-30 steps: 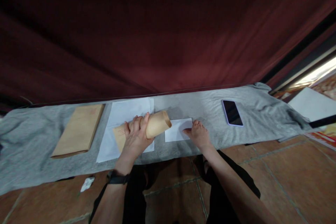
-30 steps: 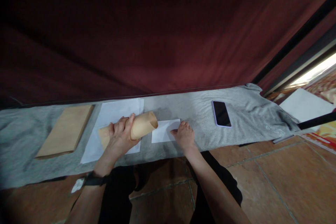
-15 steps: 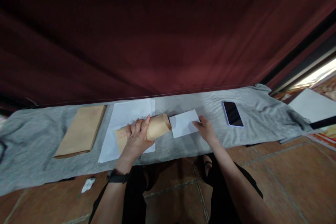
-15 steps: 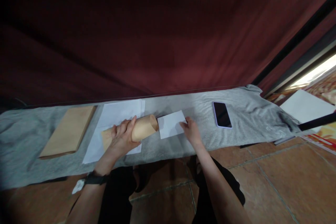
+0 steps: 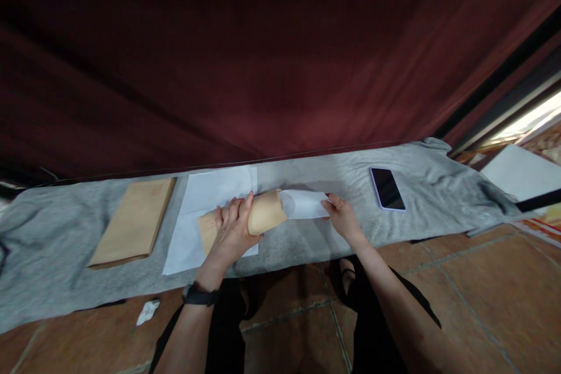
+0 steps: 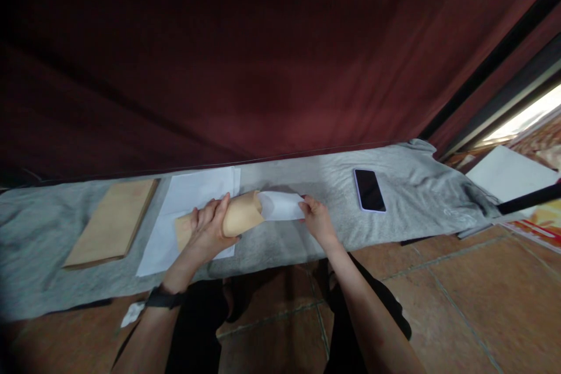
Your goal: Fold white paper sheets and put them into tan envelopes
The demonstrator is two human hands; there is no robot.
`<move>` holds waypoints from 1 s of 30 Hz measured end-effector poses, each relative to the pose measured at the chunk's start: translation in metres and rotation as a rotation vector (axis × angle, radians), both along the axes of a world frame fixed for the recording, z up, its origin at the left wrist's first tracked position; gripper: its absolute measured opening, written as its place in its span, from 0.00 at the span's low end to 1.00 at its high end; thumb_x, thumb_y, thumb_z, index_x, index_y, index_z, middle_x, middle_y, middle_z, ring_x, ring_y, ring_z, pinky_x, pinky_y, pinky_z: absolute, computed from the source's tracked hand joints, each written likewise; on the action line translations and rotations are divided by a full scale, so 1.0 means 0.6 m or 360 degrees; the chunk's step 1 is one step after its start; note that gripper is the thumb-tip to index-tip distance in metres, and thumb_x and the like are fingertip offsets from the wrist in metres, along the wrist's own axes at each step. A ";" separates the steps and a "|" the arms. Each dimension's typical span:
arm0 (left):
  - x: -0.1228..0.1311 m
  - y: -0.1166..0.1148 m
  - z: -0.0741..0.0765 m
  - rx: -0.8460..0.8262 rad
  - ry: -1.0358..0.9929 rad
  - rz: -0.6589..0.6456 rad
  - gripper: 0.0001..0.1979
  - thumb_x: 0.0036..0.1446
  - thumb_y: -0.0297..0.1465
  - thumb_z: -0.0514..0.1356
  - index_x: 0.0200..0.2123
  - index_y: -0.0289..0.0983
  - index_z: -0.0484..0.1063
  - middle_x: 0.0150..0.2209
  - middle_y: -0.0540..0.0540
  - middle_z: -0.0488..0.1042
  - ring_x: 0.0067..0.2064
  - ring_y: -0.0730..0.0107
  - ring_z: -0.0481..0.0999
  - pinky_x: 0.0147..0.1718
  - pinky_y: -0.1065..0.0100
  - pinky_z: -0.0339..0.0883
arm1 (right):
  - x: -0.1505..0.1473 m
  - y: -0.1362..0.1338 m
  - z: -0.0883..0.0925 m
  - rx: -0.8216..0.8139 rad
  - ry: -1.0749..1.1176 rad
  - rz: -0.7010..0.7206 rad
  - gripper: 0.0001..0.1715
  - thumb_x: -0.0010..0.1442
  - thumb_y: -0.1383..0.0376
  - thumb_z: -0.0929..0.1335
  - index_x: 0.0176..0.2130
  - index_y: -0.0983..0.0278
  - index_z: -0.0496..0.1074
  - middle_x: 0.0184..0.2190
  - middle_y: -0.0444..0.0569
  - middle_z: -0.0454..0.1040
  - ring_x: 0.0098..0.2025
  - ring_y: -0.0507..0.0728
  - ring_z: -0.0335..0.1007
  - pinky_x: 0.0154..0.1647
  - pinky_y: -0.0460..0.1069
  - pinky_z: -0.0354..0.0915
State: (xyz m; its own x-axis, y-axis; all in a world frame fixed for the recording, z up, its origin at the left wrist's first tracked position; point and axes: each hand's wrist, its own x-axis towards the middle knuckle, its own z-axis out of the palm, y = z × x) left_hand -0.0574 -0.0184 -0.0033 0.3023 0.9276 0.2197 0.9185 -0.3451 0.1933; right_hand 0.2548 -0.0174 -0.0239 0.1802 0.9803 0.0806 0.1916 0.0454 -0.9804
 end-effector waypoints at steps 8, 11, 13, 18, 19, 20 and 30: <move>0.018 -0.007 0.013 0.0079 0.0021 -0.0116 0.54 0.47 0.32 0.68 0.72 0.39 0.42 0.64 0.32 0.62 0.68 0.38 0.57 0.66 0.33 0.38 | 0.008 0.001 0.002 -0.0178 -0.0013 0.0103 0.13 0.53 0.53 0.68 0.26 0.59 0.71 0.19 0.41 0.67 0.21 0.53 0.63 0.21 0.48 0.62; 0.031 -0.009 0.017 0.0110 0.0015 -0.0173 0.53 0.48 0.34 0.68 0.72 0.38 0.43 0.64 0.31 0.61 0.68 0.38 0.56 0.66 0.34 0.39 | -0.005 0.000 -0.001 -0.0218 0.0002 0.0198 0.16 0.56 0.52 0.67 0.26 0.60 0.71 0.19 0.41 0.67 0.22 0.53 0.62 0.23 0.47 0.61; 0.040 -0.010 0.019 0.0135 0.0001 -0.0209 0.52 0.49 0.34 0.67 0.72 0.37 0.44 0.64 0.30 0.62 0.68 0.38 0.56 0.66 0.34 0.39 | -0.016 -0.002 -0.003 -0.0157 -0.0040 0.0216 0.18 0.58 0.51 0.67 0.25 0.60 0.71 0.22 0.42 0.69 0.26 0.53 0.64 0.28 0.48 0.62; 0.065 -0.013 0.023 0.0168 -0.0034 -0.0294 0.50 0.49 0.33 0.66 0.72 0.37 0.46 0.64 0.31 0.62 0.69 0.40 0.55 0.67 0.37 0.39 | -0.051 -0.007 -0.009 0.0067 -0.0069 0.0279 0.19 0.63 0.54 0.65 0.27 0.61 0.75 0.44 0.49 0.75 0.46 0.57 0.70 0.50 0.50 0.64; 0.069 -0.013 0.023 0.0167 -0.0034 -0.0311 0.50 0.49 0.33 0.66 0.72 0.37 0.46 0.64 0.31 0.62 0.69 0.40 0.55 0.67 0.37 0.39 | -0.057 -0.008 -0.012 0.0062 -0.0057 0.0310 0.20 0.64 0.54 0.64 0.27 0.61 0.75 0.45 0.49 0.74 0.47 0.57 0.70 0.50 0.50 0.64; 0.074 -0.014 0.024 0.0165 -0.0033 -0.0329 0.50 0.49 0.33 0.66 0.72 0.37 0.46 0.64 0.31 0.61 0.69 0.40 0.55 0.67 0.37 0.38 | -0.063 -0.008 -0.014 0.0044 -0.0057 0.0337 0.20 0.64 0.55 0.63 0.27 0.61 0.74 0.44 0.50 0.74 0.46 0.56 0.70 0.50 0.50 0.65; 0.087 -0.010 0.025 0.0193 -0.0037 -0.0385 0.49 0.51 0.33 0.66 0.72 0.36 0.46 0.64 0.31 0.62 0.69 0.40 0.56 0.67 0.36 0.41 | -0.075 -0.010 -0.012 -0.0235 -0.0027 0.0116 0.12 0.56 0.57 0.66 0.27 0.62 0.71 0.25 0.43 0.70 0.27 0.51 0.63 0.28 0.46 0.57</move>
State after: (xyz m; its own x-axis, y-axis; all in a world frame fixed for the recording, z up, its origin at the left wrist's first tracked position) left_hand -0.0054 -0.0247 0.0117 0.5057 0.7954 0.3342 0.8021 -0.5761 0.1575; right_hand 0.2098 -0.0232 -0.0311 0.1080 0.9922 -0.0629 0.2099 -0.0846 -0.9741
